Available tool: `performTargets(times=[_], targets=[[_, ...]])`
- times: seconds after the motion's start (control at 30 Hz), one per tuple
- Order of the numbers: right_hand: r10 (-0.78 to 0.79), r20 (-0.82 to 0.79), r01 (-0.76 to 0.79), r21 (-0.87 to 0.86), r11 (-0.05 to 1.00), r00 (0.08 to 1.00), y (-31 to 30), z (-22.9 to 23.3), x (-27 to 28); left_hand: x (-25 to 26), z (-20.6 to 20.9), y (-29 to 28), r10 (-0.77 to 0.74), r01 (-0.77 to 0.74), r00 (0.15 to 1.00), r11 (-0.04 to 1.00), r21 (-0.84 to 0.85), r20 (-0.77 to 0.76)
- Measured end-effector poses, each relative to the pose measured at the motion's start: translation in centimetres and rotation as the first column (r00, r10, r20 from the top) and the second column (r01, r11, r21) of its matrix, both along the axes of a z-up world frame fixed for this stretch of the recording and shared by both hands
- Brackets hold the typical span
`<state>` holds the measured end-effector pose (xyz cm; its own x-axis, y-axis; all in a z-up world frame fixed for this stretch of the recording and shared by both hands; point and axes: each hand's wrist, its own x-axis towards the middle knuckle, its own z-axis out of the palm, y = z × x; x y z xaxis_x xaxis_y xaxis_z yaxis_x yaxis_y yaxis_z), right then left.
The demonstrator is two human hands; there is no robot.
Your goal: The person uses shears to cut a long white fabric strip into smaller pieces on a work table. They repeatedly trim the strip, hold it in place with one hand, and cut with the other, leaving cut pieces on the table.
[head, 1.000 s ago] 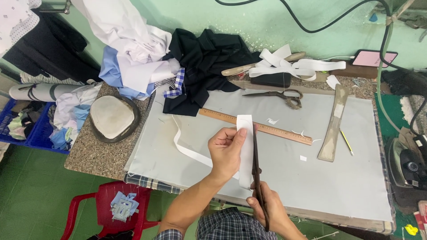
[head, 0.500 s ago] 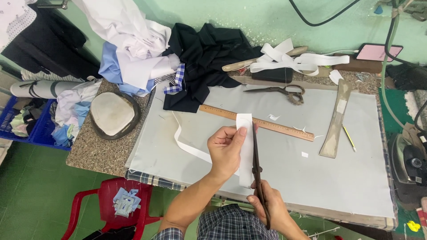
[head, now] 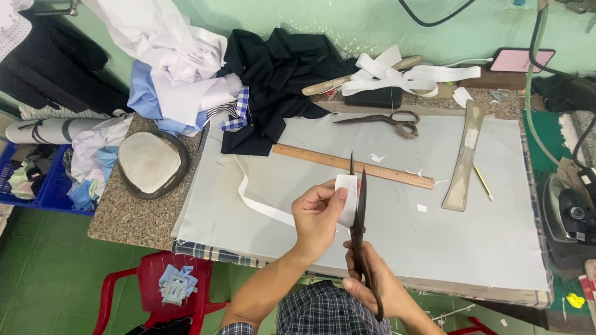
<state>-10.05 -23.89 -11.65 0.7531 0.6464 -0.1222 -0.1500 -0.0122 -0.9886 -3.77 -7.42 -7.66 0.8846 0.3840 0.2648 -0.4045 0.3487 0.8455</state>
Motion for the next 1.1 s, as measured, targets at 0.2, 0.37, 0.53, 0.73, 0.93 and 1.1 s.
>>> performTargets(times=[0.2, 0.37, 0.53, 0.73, 0.93, 1.1], targets=[[-0.039, 0.099, 0.047, -0.088, 0.995, 0.994, 0.2, -0.4, -0.1, 0.2, -1.2, 0.0, 0.115, -0.108, 0.988, 0.991, 0.073, -0.098], [-0.061, 0.129, 0.08, -0.149, 0.986, 0.99, 0.3, -0.1, -0.1, 0.1, -1.2, 0.2, 0.119, -0.107, 0.987, 0.989, 0.103, -0.113], [-0.077, 0.142, 0.099, -0.155, 0.983, 0.987, 0.3, -0.3, -0.1, 0.0, -0.9, 0.2, 0.071, -0.063, 0.994, 0.993, 0.102, -0.077], [-0.086, 0.205, 0.124, -0.18, 0.976, 0.975, 0.3, -0.2, 0.0, -0.1, -0.7, 0.3, 0.086, -0.075, 0.993, 0.989, 0.129, -0.081], [-0.094, 0.222, 0.134, -0.172, 0.976, 0.971, 0.4, -0.2, 0.0, 0.0, -0.9, 0.4, 0.108, -0.092, 0.99, 0.983, 0.157, -0.095], [-0.11, 0.223, 0.158, -0.209, 0.965, 0.969, 0.2, -1.0, 0.0, 0.1, -0.8, 0.4, 0.128, -0.105, 0.985, 0.976, 0.189, -0.116]])
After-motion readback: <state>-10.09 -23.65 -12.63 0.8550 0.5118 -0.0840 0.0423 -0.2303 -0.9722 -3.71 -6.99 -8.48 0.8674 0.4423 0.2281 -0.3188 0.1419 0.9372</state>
